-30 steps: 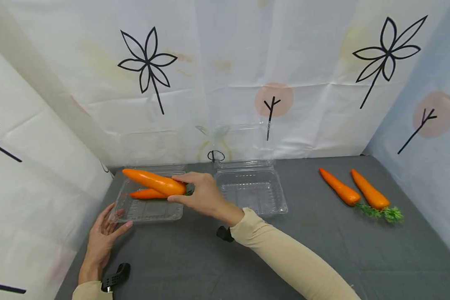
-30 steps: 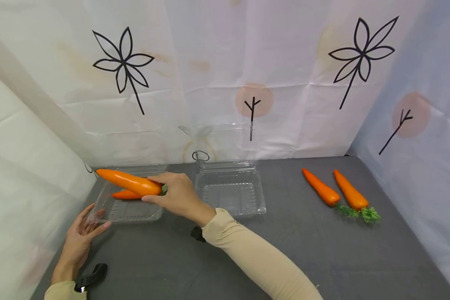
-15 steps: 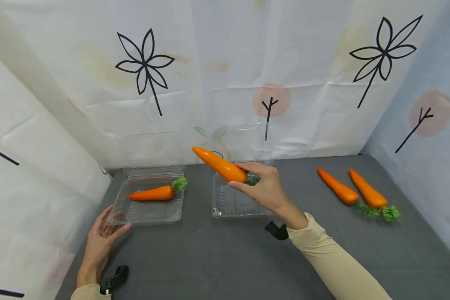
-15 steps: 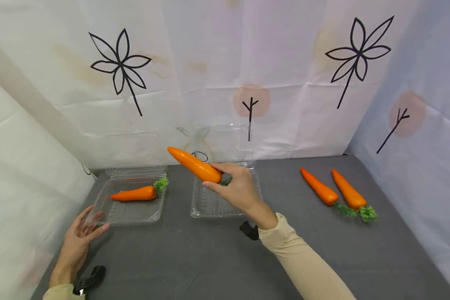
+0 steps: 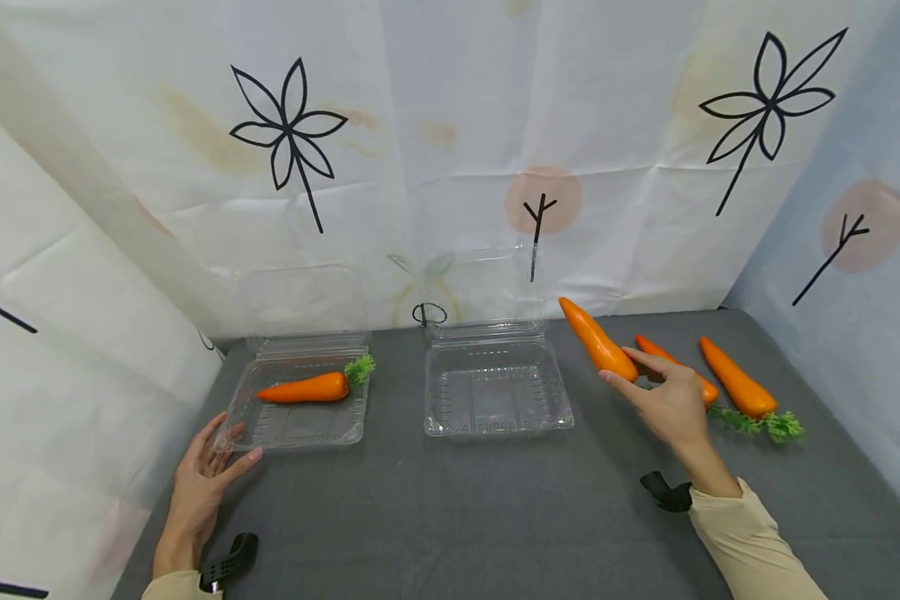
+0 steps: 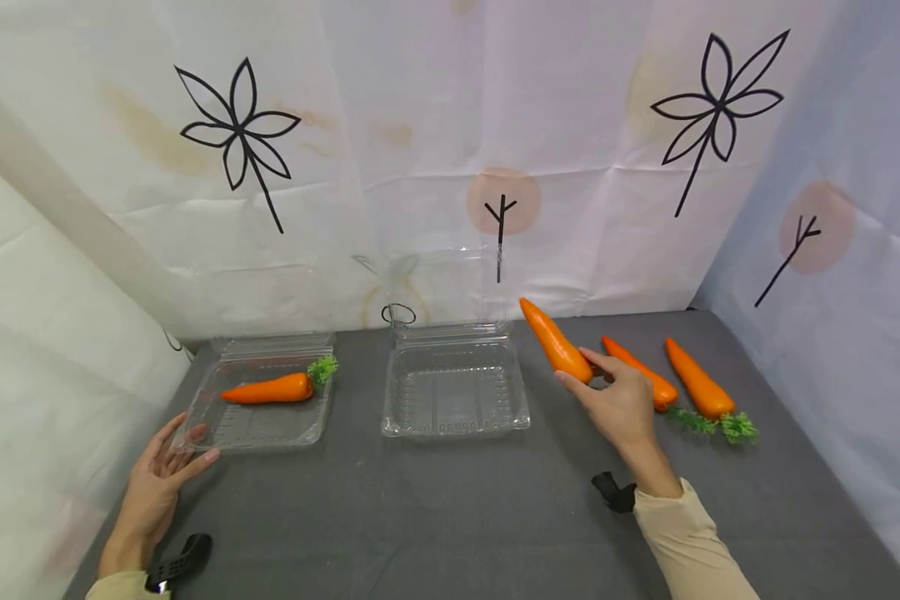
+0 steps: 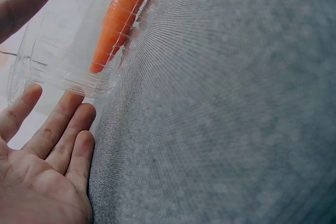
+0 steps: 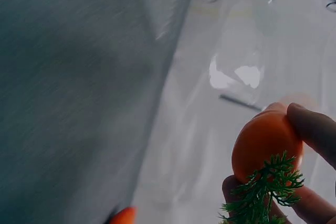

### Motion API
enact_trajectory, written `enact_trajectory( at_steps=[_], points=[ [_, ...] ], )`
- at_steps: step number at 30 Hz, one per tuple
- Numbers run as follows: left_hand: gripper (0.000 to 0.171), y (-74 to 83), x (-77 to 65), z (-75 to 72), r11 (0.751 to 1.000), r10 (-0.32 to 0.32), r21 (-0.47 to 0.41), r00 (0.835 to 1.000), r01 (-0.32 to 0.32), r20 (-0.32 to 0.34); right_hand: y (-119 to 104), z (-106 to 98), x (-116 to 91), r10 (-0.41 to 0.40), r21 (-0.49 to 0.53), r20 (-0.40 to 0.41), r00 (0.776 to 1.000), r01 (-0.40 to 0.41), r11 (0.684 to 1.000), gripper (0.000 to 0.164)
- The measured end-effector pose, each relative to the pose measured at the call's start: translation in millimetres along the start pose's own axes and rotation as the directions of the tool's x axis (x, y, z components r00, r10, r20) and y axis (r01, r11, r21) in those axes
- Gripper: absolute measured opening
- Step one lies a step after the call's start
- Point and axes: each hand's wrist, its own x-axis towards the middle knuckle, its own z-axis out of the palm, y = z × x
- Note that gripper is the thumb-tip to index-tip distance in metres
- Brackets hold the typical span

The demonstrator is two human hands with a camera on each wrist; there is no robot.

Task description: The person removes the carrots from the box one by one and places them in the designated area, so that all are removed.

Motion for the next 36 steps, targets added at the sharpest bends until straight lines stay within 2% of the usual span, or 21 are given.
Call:
enact_trajectory(
  at_steps=[6,12,21,27,30,36],
  points=[
    [0.098,-1.1,1.3,0.9,1.000,0.009,-0.011,1.000,-0.009,-0.008,33.2,-11.7,-9.0,0.052,-0.172,-0.040,0.998,-0.058,0.983,0.053],
    [0.098,-2.7,0.9,0.7,1.000,0.021,-0.013,1.000,-0.021,-0.008,45.3,-16.2,-14.2,0.123,-0.295,-0.009,0.992,-0.121,0.948,0.057],
    [0.096,-3.5,0.6,-0.1,0.999,0.023,-0.028,1.000,-0.023,0.001,54.2,-10.2,-18.5,0.218,-0.353,0.080,0.973,-0.177,0.919,0.062],
    [0.097,-3.0,0.2,0.0,1.000,0.023,-0.018,1.000,-0.023,0.004,53.2,-7.0,-17.5,0.251,-0.368,0.100,0.963,-0.199,0.908,0.065],
    [0.097,-2.7,0.4,0.2,1.000,0.016,-0.018,1.000,-0.016,0.004,51.2,-7.7,-17.2,0.233,-0.385,0.092,0.968,-0.181,0.905,0.066],
    [0.096,-1.4,0.5,0.0,1.000,0.008,-0.022,1.000,-0.008,0.009,44.0,-9.9,-14.4,0.126,-0.416,0.013,0.992,-0.109,0.903,0.063]
  ],
)
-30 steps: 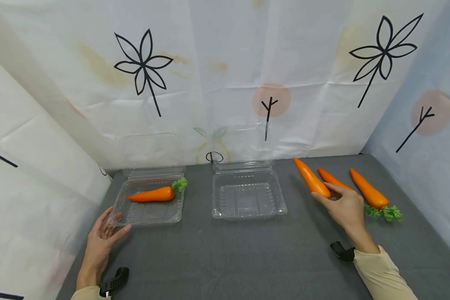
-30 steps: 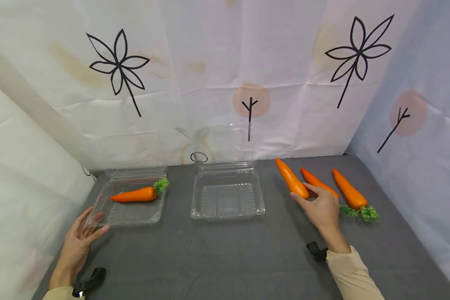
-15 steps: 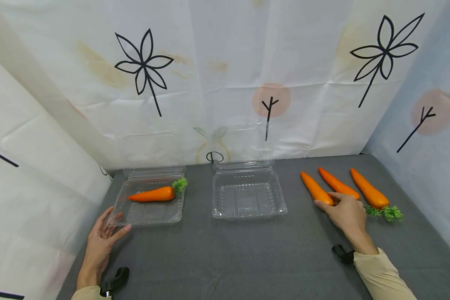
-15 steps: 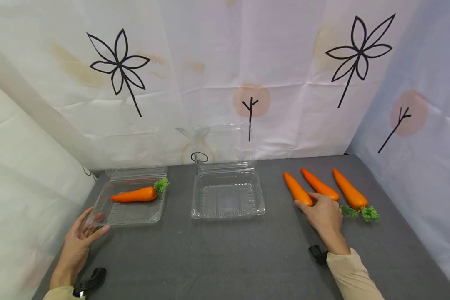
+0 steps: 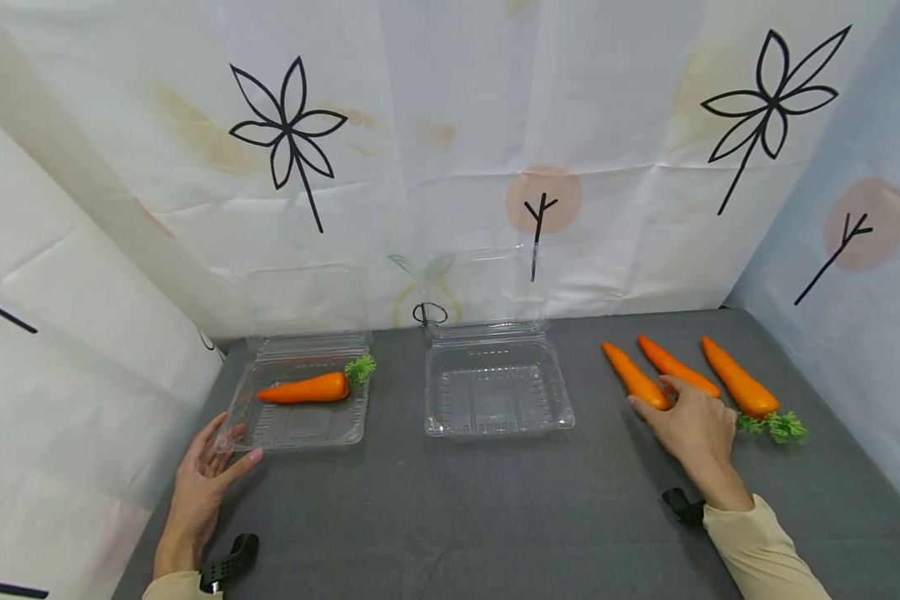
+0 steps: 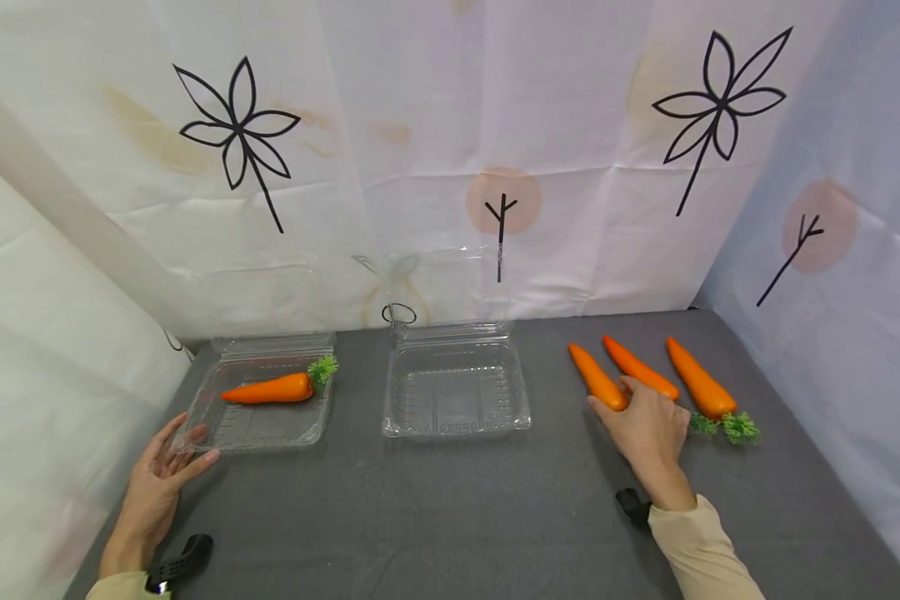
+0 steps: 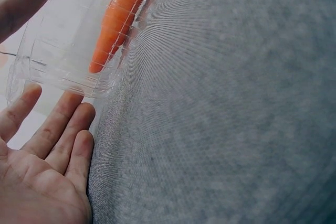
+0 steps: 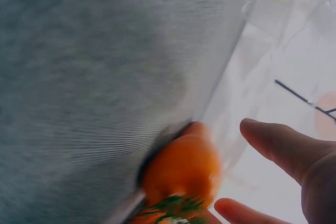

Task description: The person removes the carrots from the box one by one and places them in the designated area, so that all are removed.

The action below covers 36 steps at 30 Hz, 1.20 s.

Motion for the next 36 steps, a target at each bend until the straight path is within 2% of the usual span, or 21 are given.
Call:
enact_trajectory(
  at_steps=[5,13,18,23,31,36],
  points=[
    [0.098,-1.0,-0.1,0.1,1.000,-0.009,0.014,1.000,0.009,-0.010,-16.4,-5.5,0.4,-0.051,0.026,-0.081,0.995,0.053,0.998,0.060],
    [0.099,-0.7,0.6,0.7,0.999,-0.014,0.034,1.000,0.015,-0.026,-64.9,-5.5,0.6,-0.160,0.119,-0.100,0.982,0.172,0.978,0.056],
    [0.098,-0.8,0.8,0.1,0.999,0.004,0.051,1.000,-0.004,-0.010,-95.8,6.9,-0.5,-0.238,0.193,-0.070,0.969,0.248,0.949,0.050],
    [0.097,-0.8,0.8,-1.0,0.998,0.020,0.059,1.000,-0.019,-0.003,-125.7,18.7,-1.1,-0.282,0.234,-0.014,0.959,0.277,0.932,0.052],
    [0.099,-0.1,0.6,0.4,0.999,0.008,0.053,1.000,-0.007,-0.010,-172.4,28.4,-3.0,-0.332,0.293,0.014,0.943,0.314,0.903,0.052],
    [0.099,0.6,-0.3,0.9,0.998,0.006,0.055,1.000,-0.004,-0.019,-204.1,37.6,-5.8,-0.390,0.322,0.043,0.920,0.356,0.877,0.050]
  ],
)
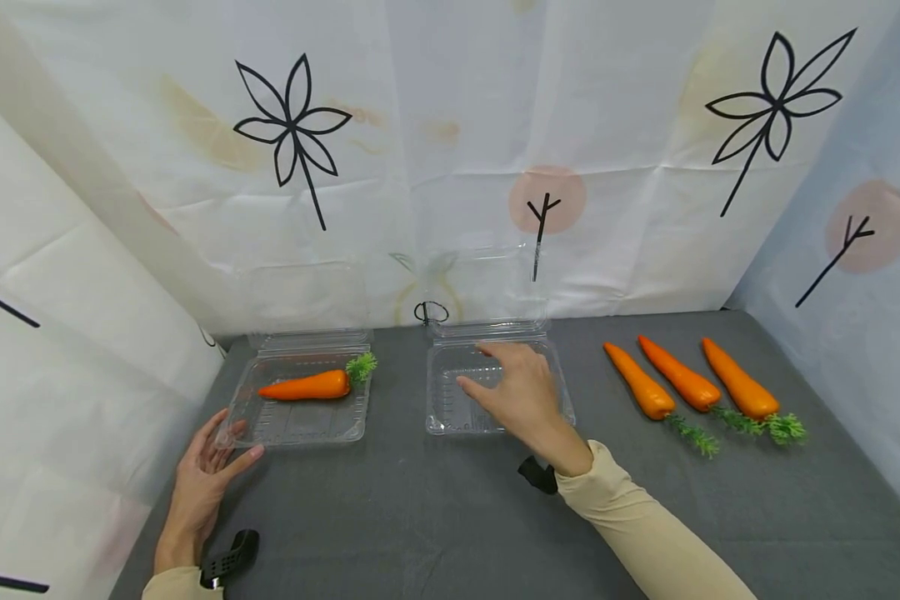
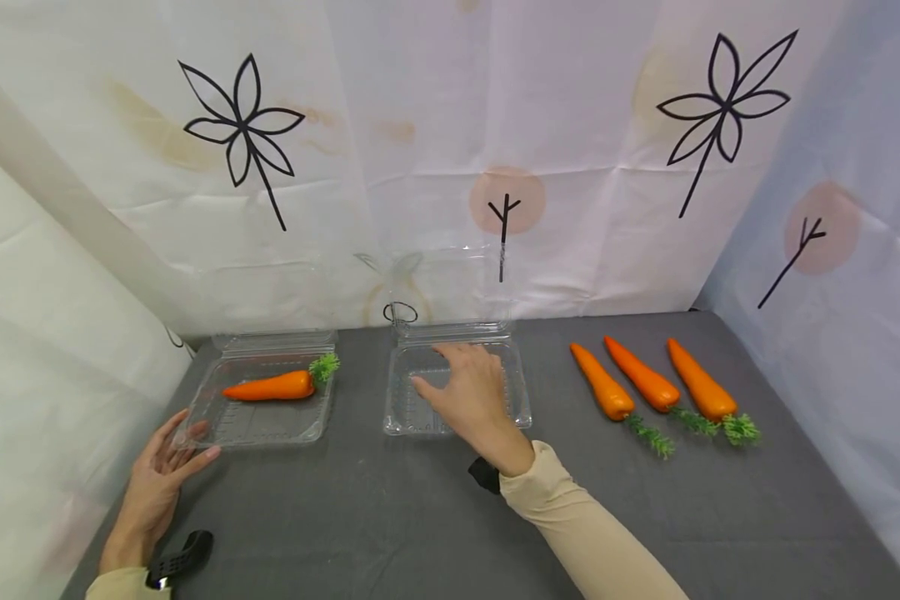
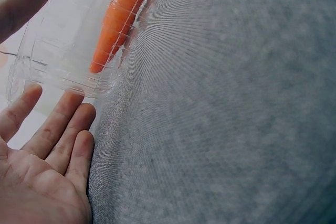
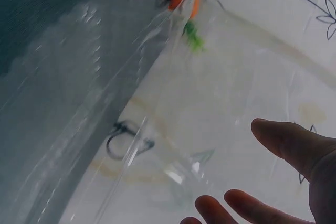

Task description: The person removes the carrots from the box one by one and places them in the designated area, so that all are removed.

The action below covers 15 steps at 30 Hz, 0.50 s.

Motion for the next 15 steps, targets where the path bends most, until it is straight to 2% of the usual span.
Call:
enact_trajectory(
  at_steps=[4,7,11,15],
  points=[
    [0.098,-0.3,-0.4,-0.3,1.000,0.019,-0.010,1.000,-0.019,0.012,-19.9,18.5,8.8,-0.040,0.040,0.078,0.996,0.037,0.999,0.049],
    [0.097,-0.8,-0.2,-0.9,1.000,0.022,-0.016,1.000,-0.022,0.009,-34.3,34.8,16.1,-0.072,0.077,0.167,0.983,0.060,0.995,0.047],
    [0.096,-1.4,0.7,-1.1,1.000,0.017,-0.016,1.000,-0.017,0.002,-52.3,58.8,25.1,-0.135,0.098,0.277,0.951,0.112,0.989,0.048],
    [0.097,-1.3,1.3,-0.5,1.000,0.008,-0.020,1.000,-0.008,0.003,-68.2,83.6,32.4,-0.212,0.085,0.362,0.908,0.194,0.977,0.052]
  ],
)
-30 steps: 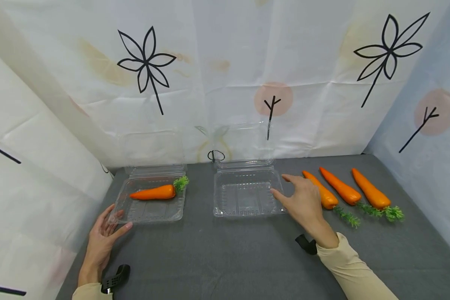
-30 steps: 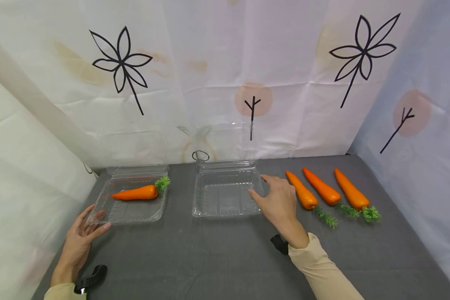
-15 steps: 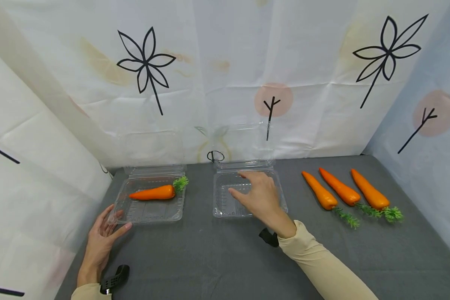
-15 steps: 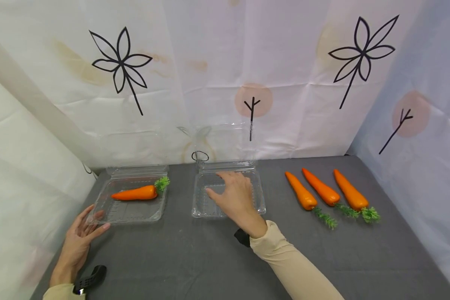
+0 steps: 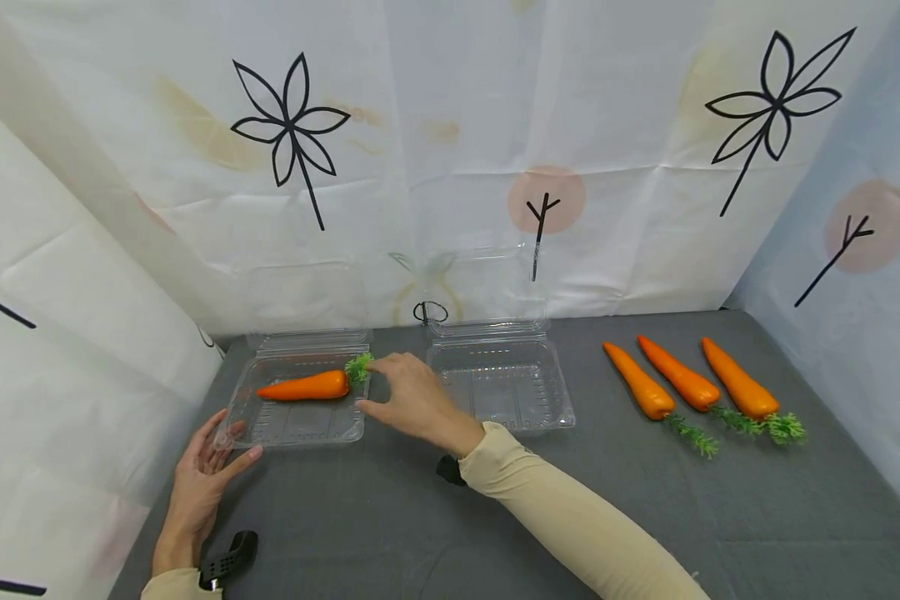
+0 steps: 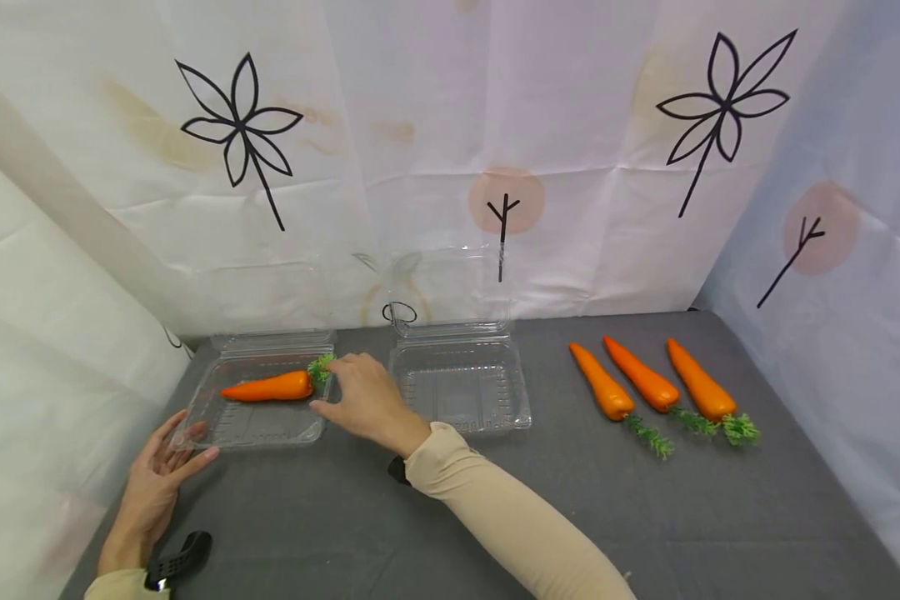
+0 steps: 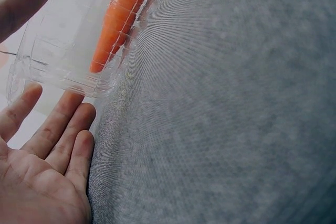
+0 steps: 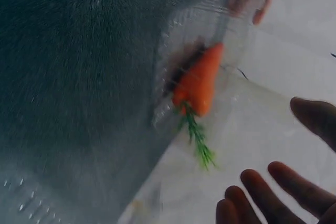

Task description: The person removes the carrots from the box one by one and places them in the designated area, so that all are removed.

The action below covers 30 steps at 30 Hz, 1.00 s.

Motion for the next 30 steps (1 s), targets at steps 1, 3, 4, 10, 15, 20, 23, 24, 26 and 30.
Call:
enact_trajectory(
  at_steps=[1,3,4,10,15,20,23,24,26,30],
  points=[
    [0.097,0.3,0.0,0.2,1.000,-0.004,0.002,1.000,0.004,-0.002,-2.4,4.8,4.3,-0.022,-0.019,0.018,1.000,0.023,1.000,0.053],
    [0.097,0.8,0.5,0.5,1.000,-0.009,0.008,1.000,0.009,-0.006,-6.0,13.3,12.6,-0.066,-0.054,0.050,0.997,0.068,0.996,0.055],
    [0.097,0.9,0.8,0.5,1.000,-0.010,0.010,1.000,0.010,-0.006,-7.4,17.0,16.5,-0.084,-0.078,0.066,0.994,0.089,0.993,0.056],
    [0.097,2.1,1.2,0.8,1.000,-0.003,0.019,1.000,0.003,0.003,-10.6,34.4,37.2,-0.150,-0.208,0.158,0.976,0.181,0.961,0.059],
    [0.097,2.2,1.2,-0.2,1.000,0.000,0.010,1.000,0.000,0.004,-14.7,48.1,49.4,-0.137,-0.325,0.234,0.962,0.210,0.922,0.063],
    [0.097,1.4,-0.6,0.8,1.000,-0.004,0.000,1.000,0.004,0.004,-21.1,58.6,55.8,-0.055,-0.426,0.331,0.942,0.201,0.882,0.071],
    [0.096,1.4,-1.6,0.6,1.000,0.001,0.003,1.000,-0.001,0.005,-22.8,64.7,56.5,-0.020,-0.436,0.378,0.926,0.197,0.878,0.074],
    [0.095,1.4,-1.7,0.5,1.000,0.002,0.004,1.000,-0.002,0.006,-23.5,66.1,56.5,-0.013,-0.433,0.387,0.922,0.194,0.880,0.075],
    [0.095,1.1,-1.6,0.3,1.000,0.003,0.006,1.000,-0.003,0.007,-24.8,68.1,56.4,-0.003,-0.427,0.393,0.919,0.186,0.885,0.074],
    [0.095,0.5,-2.1,0.7,1.000,0.005,0.005,1.000,-0.005,0.012,-27.1,70.1,55.5,0.011,-0.417,0.380,0.925,0.161,0.895,0.074]
  ],
)
